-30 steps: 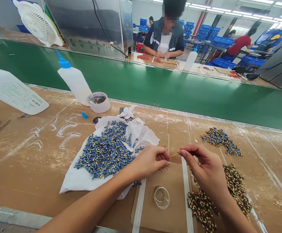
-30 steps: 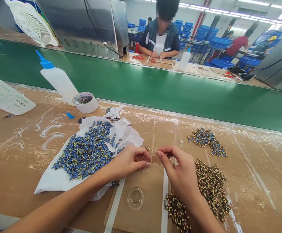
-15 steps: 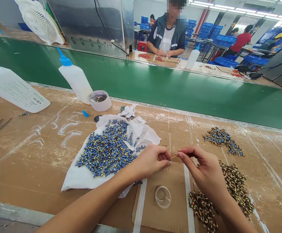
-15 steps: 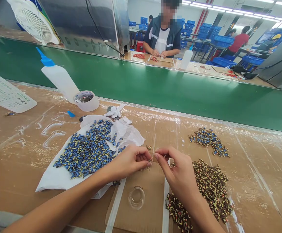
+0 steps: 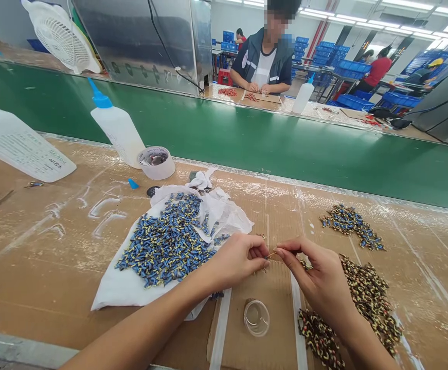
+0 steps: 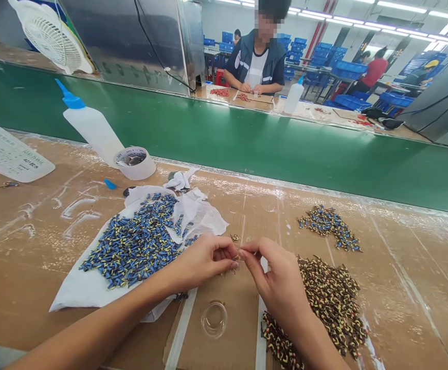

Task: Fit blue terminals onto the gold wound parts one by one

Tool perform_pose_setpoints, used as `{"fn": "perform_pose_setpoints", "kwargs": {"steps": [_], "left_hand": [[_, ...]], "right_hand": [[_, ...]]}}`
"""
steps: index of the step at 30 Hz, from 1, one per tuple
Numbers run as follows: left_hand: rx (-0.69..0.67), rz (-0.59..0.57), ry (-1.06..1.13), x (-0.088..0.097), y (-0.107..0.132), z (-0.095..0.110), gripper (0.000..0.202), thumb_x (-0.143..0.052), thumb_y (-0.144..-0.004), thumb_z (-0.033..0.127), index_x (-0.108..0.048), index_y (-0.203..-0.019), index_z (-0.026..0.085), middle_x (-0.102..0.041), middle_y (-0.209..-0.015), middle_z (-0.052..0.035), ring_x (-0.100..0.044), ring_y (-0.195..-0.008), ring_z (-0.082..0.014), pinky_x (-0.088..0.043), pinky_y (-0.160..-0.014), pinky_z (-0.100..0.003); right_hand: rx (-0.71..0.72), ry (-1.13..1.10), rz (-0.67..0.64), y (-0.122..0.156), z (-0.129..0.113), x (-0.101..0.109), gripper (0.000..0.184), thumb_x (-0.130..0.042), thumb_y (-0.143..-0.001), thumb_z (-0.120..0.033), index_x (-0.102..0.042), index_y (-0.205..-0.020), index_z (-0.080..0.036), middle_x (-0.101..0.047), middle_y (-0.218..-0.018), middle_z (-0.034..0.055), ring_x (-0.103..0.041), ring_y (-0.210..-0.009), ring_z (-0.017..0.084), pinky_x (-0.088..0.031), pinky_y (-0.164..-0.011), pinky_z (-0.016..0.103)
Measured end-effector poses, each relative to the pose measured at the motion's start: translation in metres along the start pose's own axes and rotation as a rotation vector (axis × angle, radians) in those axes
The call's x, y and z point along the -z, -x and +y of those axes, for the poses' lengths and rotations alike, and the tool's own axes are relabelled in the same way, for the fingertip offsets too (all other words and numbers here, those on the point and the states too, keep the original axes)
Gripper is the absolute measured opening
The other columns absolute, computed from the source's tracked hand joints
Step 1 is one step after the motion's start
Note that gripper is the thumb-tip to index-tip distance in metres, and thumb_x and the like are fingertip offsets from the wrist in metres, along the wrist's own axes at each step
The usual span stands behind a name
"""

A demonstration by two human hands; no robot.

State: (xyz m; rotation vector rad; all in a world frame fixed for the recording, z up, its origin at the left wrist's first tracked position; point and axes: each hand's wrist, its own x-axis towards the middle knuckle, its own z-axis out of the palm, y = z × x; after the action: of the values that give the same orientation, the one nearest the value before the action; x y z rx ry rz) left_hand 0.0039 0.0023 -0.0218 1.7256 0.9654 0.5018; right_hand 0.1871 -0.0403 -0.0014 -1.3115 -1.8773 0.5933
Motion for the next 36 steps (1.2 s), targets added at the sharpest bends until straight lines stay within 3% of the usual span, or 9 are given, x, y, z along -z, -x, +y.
{"fn": "perform_pose_setpoints", "kwargs": {"steps": [6,10,13,16,20,24,27,30,36], "left_hand": [[-0.020,-0.005,0.001,0.000,0.000,0.000,0.002,-0.062,-0.077,0.016,-0.063,-0.078,0.015,-0.057,-0.063,0.0035,-0.051,-0.062,-0.0098,-0.036,-0.057,-0.019],[-0.024,0.012,0.020,0.000,0.000,-0.001,0.001,-0.062,-0.077,0.014,-0.063,-0.078,0.015,-0.056,-0.063,0.0037,-0.051,-0.061,-0.0095,-0.037,-0.057,-0.018],[-0.024,0.003,0.048,-0.001,-0.001,-0.003,0.005,-0.061,-0.077,0.014,-0.064,-0.080,0.014,-0.059,-0.065,0.0023,-0.052,-0.062,-0.0104,-0.038,-0.058,-0.019],[-0.014,0.000,0.104,0.001,-0.001,-0.003,0.007,-0.059,-0.078,0.016,-0.066,-0.081,0.014,-0.062,-0.069,0.0000,-0.056,-0.065,-0.0116,-0.042,-0.061,-0.021],[0.007,0.131,0.183,0.013,-0.001,0.003,0.010,-0.061,-0.079,0.019,-0.066,-0.084,0.013,-0.063,-0.072,-0.0015,-0.056,-0.068,-0.0122,-0.043,-0.062,-0.022],[-0.024,0.243,0.235,0.028,-0.001,0.008,0.013,-0.061,-0.080,0.022,-0.065,-0.088,0.013,-0.063,-0.077,-0.0027,-0.055,-0.069,-0.0122,-0.043,-0.063,-0.023],[-0.039,0.267,0.240,0.033,-0.001,0.009,0.014,-0.061,-0.080,0.022,-0.065,-0.089,0.013,-0.064,-0.078,-0.0036,-0.056,-0.069,-0.0125,-0.044,-0.064,-0.024],[-0.037,0.276,0.227,0.033,0.000,0.008,0.016,-0.060,-0.081,0.024,-0.065,-0.091,0.012,-0.064,-0.077,-0.0038,-0.056,-0.070,-0.0134,-0.045,-0.064,-0.024],[-0.053,0.340,0.136,0.032,0.003,0.008,0.017,-0.057,-0.082,0.024,-0.067,-0.091,0.013,-0.065,-0.077,-0.0038,-0.058,-0.070,-0.0144,-0.046,-0.066,-0.025]], "right_hand": [[-0.022,-0.027,-0.033,0.000,0.001,0.002,0.006,-0.059,-0.090,-0.022,-0.064,-0.086,-0.021,-0.068,-0.080,0.0008,-0.062,-0.073,0.015,-0.045,-0.066,0.025],[-0.119,-0.197,-0.045,-0.001,-0.002,0.013,0.007,-0.060,-0.090,-0.026,-0.063,-0.087,-0.021,-0.066,-0.081,0.0014,-0.060,-0.073,0.015,-0.044,-0.065,0.025],[-0.080,-0.373,-0.270,0.000,-0.012,0.017,0.008,-0.059,-0.091,-0.025,-0.063,-0.085,-0.022,-0.064,-0.087,0.0013,-0.059,-0.082,0.015,-0.045,-0.073,0.026],[-0.007,-0.372,-0.536,0.005,-0.024,0.011,0.008,-0.062,-0.089,-0.021,-0.065,-0.081,-0.022,-0.062,-0.093,0.0004,-0.058,-0.089,0.014,-0.043,-0.083,0.027],[-0.022,-0.283,-0.666,0.011,-0.031,0.001,0.008,-0.065,-0.086,-0.016,-0.066,-0.083,-0.022,-0.057,-0.102,0.0003,-0.056,-0.095,0.014,-0.043,-0.087,0.028],[-0.028,-0.337,-0.622,0.008,-0.023,0.003,0.011,-0.064,-0.087,-0.019,-0.064,-0.096,-0.025,-0.054,-0.113,0.0014,-0.054,-0.102,0.016,-0.043,-0.088,0.029],[-0.066,-0.349,-0.424,-0.002,-0.006,0.003,0.015,-0.055,-0.093,-0.026,-0.059,-0.108,-0.026,-0.056,-0.111,0.0034,-0.056,-0.097,0.017,-0.046,-0.080,0.029],[-0.121,-0.169,-0.201,-0.012,0.014,-0.008,0.019,-0.047,-0.096,-0.025,-0.058,-0.111,-0.024,-0.057,-0.104,0.0044,-0.058,-0.084,0.017,-0.047,-0.074,0.030],[-0.095,0.150,-0.183,-0.023,0.023,-0.035,0.029,-0.046,-0.093,-0.022,-0.056,-0.120,-0.023,-0.055,-0.103,0.0073,-0.060,-0.079,0.020,-0.047,-0.074,0.032]]}}
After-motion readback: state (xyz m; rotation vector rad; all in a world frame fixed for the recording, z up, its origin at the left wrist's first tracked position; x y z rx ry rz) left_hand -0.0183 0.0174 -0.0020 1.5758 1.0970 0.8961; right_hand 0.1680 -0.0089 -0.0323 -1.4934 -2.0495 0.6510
